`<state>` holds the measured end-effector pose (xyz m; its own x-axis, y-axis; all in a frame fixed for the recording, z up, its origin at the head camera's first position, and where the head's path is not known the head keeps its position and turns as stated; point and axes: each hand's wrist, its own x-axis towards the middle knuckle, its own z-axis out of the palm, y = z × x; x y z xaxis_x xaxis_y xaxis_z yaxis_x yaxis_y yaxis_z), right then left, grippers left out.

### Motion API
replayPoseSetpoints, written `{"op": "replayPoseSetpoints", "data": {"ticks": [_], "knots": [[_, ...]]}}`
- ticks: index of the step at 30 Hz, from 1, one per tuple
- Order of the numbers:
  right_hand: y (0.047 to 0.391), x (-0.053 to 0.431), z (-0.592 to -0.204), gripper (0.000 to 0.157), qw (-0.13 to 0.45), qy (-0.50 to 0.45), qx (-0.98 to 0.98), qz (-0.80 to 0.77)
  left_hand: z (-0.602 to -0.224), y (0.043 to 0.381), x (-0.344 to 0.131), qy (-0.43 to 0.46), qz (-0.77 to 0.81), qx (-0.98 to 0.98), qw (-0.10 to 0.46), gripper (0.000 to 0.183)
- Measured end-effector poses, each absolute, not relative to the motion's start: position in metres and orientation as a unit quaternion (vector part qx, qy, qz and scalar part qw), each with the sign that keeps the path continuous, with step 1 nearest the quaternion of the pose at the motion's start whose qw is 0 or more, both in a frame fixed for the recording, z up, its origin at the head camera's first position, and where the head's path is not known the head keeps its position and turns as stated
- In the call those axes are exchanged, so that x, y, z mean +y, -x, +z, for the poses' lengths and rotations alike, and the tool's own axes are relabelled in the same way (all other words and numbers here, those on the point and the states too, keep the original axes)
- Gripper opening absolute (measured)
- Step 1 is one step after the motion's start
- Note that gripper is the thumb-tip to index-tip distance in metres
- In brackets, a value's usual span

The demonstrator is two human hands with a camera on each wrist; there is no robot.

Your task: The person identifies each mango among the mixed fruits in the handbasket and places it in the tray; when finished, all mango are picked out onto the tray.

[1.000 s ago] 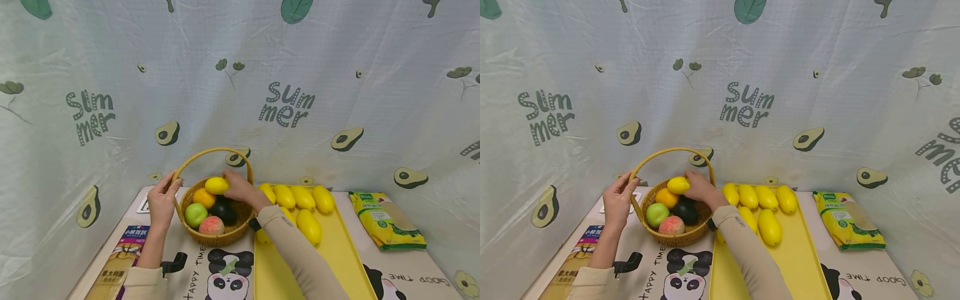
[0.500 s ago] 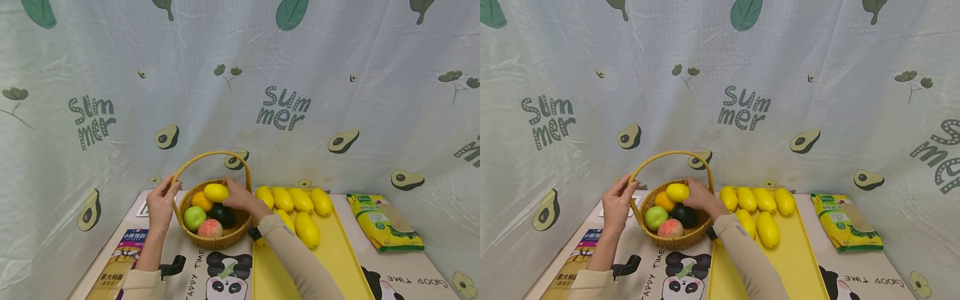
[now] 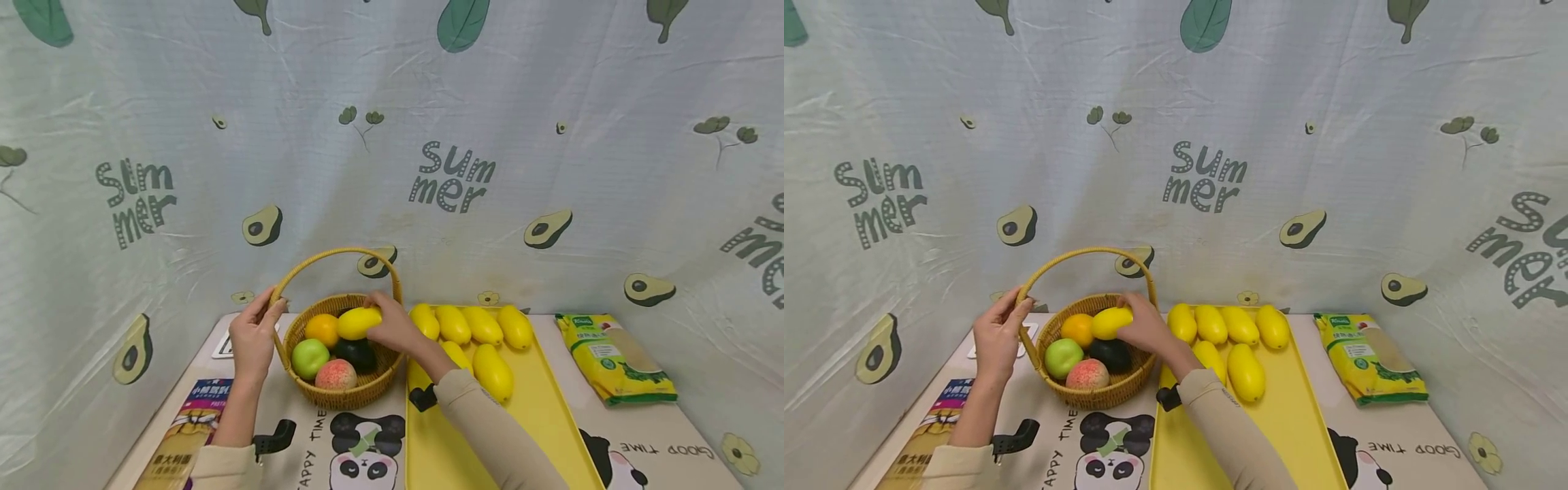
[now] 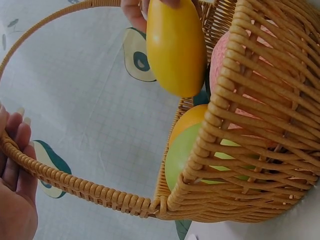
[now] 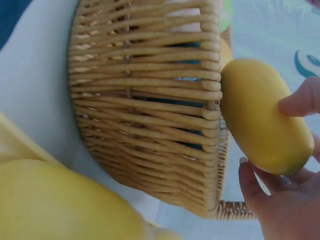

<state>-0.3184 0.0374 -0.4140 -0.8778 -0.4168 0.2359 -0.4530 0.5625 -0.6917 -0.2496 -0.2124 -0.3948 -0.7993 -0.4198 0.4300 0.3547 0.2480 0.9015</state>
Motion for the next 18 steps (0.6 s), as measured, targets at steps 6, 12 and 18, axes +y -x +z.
{"op": "replayPoseSetpoints", "data": {"ticks": [6,12,18], "knots": [[0.303,0.053,-0.414,0.053,0.037,-0.235,-0.860,0.451,-0.395,0.248,-0.211,-0.023,-0.602,-0.732,0.318,0.038],[0.293,0.078,-0.414,0.048,0.070,-0.233,-0.841,0.484,-0.395,0.248,-0.211,-0.022,-0.601,-0.733,0.316,0.039],[0.287,0.112,-0.403,0.046,0.091,-0.228,-0.828,0.504,-0.394,0.247,-0.210,-0.025,-0.599,-0.734,0.317,0.039]]}}
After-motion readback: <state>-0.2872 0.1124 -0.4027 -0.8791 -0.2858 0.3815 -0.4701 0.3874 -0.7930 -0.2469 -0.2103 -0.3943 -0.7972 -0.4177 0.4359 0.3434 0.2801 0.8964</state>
